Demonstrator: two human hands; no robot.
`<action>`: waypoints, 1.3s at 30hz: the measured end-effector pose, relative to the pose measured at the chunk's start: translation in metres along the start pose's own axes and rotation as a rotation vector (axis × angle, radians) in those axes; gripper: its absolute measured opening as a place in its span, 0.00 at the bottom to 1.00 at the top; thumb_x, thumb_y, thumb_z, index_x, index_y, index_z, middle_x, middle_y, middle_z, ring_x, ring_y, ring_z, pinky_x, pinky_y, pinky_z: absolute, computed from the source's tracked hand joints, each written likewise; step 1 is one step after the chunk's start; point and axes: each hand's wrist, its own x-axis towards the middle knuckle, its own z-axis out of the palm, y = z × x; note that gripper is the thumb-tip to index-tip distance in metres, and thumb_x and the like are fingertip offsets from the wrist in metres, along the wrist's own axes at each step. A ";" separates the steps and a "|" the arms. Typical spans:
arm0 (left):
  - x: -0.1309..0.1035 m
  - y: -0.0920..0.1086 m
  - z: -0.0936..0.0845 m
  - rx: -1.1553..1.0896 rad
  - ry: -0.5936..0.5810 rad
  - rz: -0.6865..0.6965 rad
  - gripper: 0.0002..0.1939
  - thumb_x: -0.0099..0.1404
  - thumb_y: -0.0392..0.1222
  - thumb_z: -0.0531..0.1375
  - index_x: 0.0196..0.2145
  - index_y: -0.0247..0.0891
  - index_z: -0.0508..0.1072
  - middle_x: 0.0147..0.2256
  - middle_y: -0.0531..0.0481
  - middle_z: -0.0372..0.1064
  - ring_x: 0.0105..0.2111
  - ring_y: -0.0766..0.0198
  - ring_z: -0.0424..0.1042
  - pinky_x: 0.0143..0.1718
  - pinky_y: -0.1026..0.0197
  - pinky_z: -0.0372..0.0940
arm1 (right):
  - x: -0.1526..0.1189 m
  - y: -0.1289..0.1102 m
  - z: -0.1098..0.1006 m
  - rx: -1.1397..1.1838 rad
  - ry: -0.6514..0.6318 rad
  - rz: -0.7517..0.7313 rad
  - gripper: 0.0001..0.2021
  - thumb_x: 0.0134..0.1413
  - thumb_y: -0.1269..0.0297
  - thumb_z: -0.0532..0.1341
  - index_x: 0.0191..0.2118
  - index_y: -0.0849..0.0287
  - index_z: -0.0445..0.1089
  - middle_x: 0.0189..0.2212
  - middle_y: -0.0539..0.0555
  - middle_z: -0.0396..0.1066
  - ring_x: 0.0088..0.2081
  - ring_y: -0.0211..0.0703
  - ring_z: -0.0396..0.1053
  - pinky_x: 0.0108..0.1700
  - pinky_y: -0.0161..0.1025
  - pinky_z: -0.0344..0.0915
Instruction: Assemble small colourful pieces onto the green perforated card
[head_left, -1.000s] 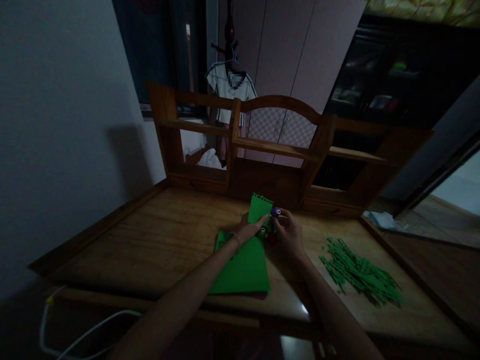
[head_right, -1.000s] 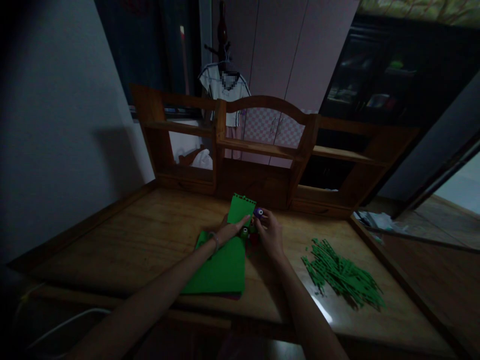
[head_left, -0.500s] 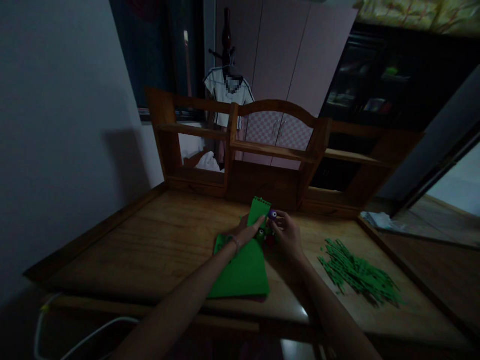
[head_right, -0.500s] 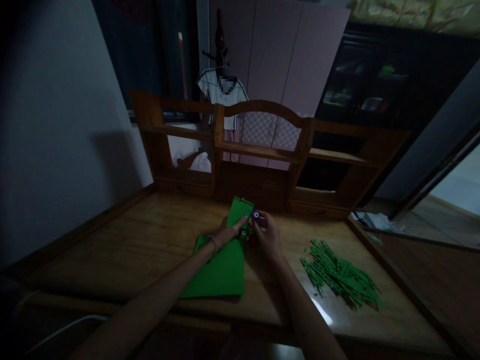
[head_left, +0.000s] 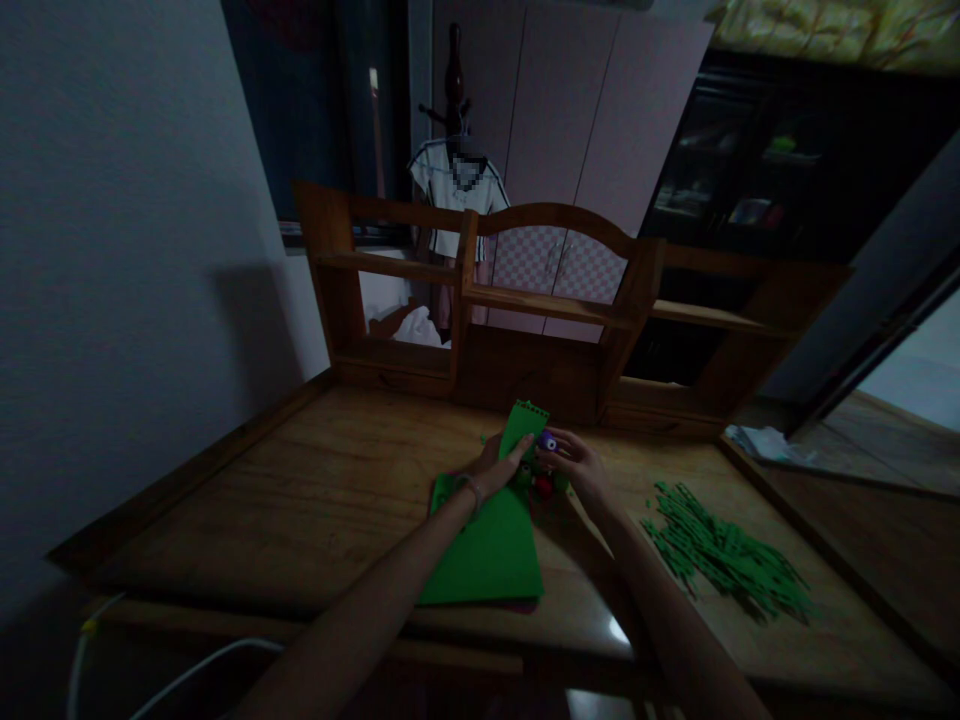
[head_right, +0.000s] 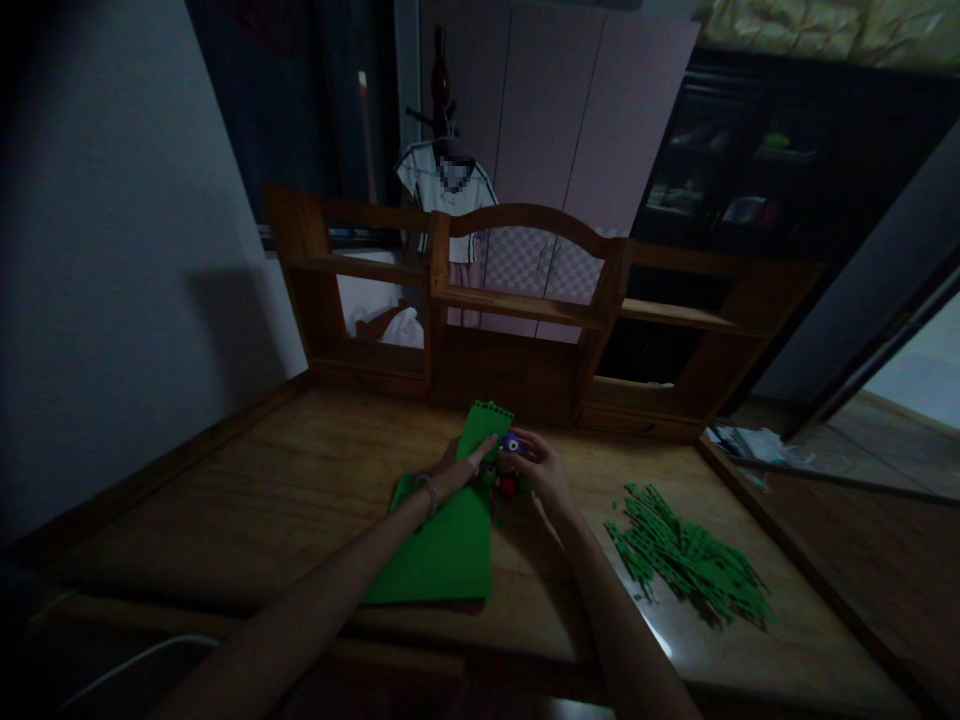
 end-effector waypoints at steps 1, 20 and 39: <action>0.000 0.000 0.000 0.008 -0.007 0.008 0.22 0.57 0.58 0.57 0.33 0.35 0.76 0.25 0.48 0.73 0.36 0.55 0.73 0.36 0.61 0.66 | 0.000 0.001 -0.001 0.020 0.003 0.005 0.24 0.39 0.58 0.67 0.46 0.54 0.69 0.41 0.55 0.73 0.40 0.48 0.72 0.41 0.43 0.69; 0.001 -0.002 0.000 0.098 -0.133 0.179 0.20 0.62 0.54 0.52 0.40 0.39 0.76 0.39 0.47 0.74 0.44 0.54 0.70 0.47 0.58 0.62 | 0.004 0.002 -0.004 0.137 0.121 0.049 0.20 0.42 0.53 0.66 0.42 0.57 0.71 0.37 0.54 0.73 0.33 0.40 0.71 0.39 0.38 0.67; 0.001 0.001 -0.003 0.076 -0.213 0.171 0.22 0.62 0.56 0.51 0.41 0.38 0.75 0.37 0.50 0.74 0.41 0.57 0.70 0.44 0.61 0.62 | 0.002 -0.005 -0.004 0.025 0.109 0.009 0.18 0.43 0.52 0.65 0.39 0.57 0.70 0.28 0.51 0.71 0.26 0.37 0.67 0.30 0.34 0.65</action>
